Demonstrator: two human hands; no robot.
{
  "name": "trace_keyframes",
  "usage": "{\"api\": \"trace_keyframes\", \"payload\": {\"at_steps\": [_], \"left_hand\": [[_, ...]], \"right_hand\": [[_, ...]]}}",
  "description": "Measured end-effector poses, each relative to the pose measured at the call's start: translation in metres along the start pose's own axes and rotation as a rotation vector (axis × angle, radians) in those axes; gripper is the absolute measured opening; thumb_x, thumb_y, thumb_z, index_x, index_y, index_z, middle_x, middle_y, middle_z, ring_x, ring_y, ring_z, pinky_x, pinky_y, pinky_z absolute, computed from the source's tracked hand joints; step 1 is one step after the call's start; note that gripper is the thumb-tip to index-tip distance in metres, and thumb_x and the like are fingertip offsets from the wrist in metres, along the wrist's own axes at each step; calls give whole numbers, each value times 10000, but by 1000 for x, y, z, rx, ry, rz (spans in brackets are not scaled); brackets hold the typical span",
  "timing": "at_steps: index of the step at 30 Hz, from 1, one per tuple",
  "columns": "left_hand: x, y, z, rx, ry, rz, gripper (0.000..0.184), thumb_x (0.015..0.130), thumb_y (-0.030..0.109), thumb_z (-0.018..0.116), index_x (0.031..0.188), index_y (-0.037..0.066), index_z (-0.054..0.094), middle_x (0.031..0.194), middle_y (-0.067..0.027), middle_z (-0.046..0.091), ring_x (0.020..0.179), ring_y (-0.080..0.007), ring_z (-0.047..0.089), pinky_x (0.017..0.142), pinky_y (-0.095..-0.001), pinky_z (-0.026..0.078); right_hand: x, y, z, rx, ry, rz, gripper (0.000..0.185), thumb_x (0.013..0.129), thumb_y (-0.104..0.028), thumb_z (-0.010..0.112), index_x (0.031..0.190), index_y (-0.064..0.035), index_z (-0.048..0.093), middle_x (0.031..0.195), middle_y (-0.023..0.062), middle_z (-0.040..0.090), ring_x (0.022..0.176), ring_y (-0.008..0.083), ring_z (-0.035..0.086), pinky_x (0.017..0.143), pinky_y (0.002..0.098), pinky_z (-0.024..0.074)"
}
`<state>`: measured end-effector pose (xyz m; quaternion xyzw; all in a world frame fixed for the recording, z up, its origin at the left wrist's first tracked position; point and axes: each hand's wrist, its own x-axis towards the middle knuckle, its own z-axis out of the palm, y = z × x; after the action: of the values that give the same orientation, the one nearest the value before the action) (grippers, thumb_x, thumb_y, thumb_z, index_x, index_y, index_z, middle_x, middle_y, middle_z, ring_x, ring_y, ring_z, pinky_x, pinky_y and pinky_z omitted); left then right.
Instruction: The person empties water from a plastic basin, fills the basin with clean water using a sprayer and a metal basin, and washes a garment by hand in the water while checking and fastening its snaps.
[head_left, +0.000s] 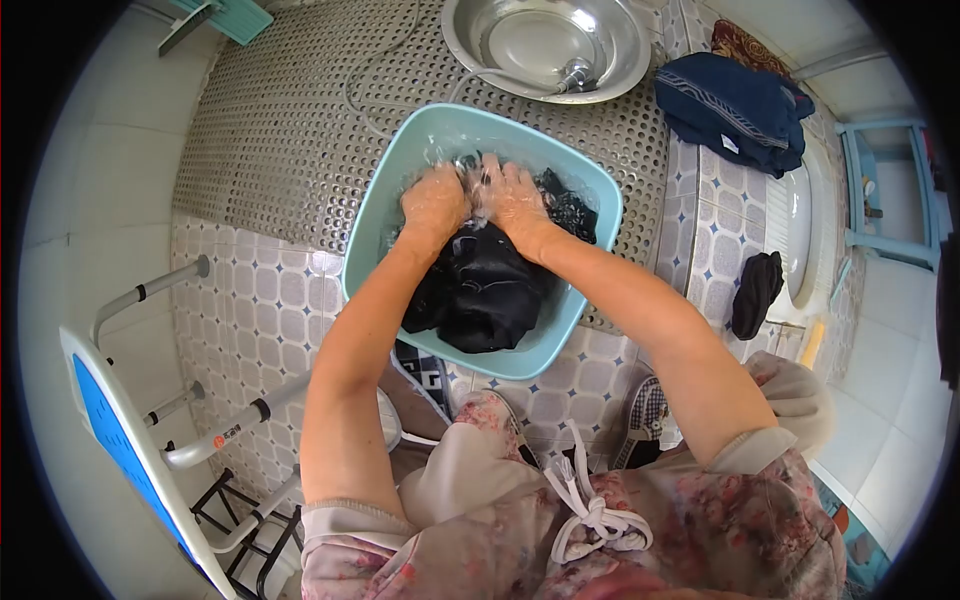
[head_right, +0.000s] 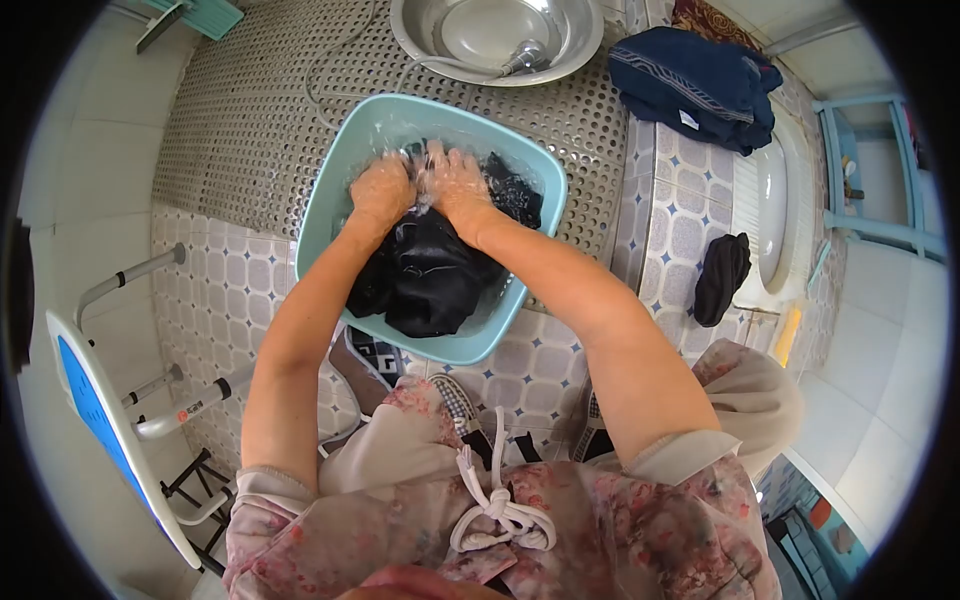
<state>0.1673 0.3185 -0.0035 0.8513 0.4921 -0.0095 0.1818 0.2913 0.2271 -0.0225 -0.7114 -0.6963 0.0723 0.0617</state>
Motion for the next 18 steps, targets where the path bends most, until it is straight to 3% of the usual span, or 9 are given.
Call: {"api": "trace_keyframes", "payload": {"at_steps": [4,7,8,12,14,15,16,18], "left_hand": [[-16,-11,-14,-234,-11,-42,503,861,336,696,1203,-12,573,1113,-220,670,959,-408,672,859,-492,542],[-32,-34,-5,-1407,-51,-328,524,888,357,693,1218,-36,587,1119,-165,694,956,-323,685,862,-432,541],[-32,-37,-2,-1584,10,-337,475,904,380,690,1177,-4,624,1054,-111,694,912,-258,669,858,-399,538],[-38,-38,-46,-1831,-404,-431,422,954,422,612,1183,67,626,1162,-114,661,1067,-254,624,919,-386,514],[-71,-17,-62,-1696,-184,-135,376,984,352,550,1269,111,589,1279,-121,606,1129,-228,591,958,-360,497],[-83,-14,-59,-1581,-30,323,368,994,319,524,1304,126,570,1319,-124,582,1139,-222,586,977,-353,489],[-78,-27,-54,-1101,117,485,389,1008,273,472,1370,137,521,1390,-122,525,1190,-221,567,1020,-336,460],[-74,-38,-18,-1806,-157,193,332,1008,283,474,1286,124,559,1348,-118,555,1170,-249,583,1011,-376,477]], "right_hand": [[0,3,-11,194,114,72,443,812,-108,647,1252,-149,626,1369,168,536,1198,383,540,959,465,475],[10,11,-9,810,361,152,385,783,13,557,1133,-90,681,1159,142,666,1046,344,628,975,411,483],[5,0,-34,967,294,262,336,786,-7,541,1076,-79,694,1068,146,699,987,312,666,947,369,502],[-24,-82,-110,876,294,2,184,796,-134,642,966,-77,686,954,134,665,862,296,667,798,392,551],[-38,-117,-120,739,391,-91,179,796,-224,707,879,-71,666,865,130,627,797,271,660,676,399,561],[-40,-125,-116,677,464,-159,216,796,-269,734,835,-73,652,834,126,607,776,262,656,617,400,558],[-37,-129,-114,601,556,-177,247,805,-310,743,783,-87,640,793,109,614,725,265,660,555,383,546],[-19,-121,-94,486,584,-148,237,866,-317,669,790,-93,668,742,110,627,682,301,668,578,414,558]]}}
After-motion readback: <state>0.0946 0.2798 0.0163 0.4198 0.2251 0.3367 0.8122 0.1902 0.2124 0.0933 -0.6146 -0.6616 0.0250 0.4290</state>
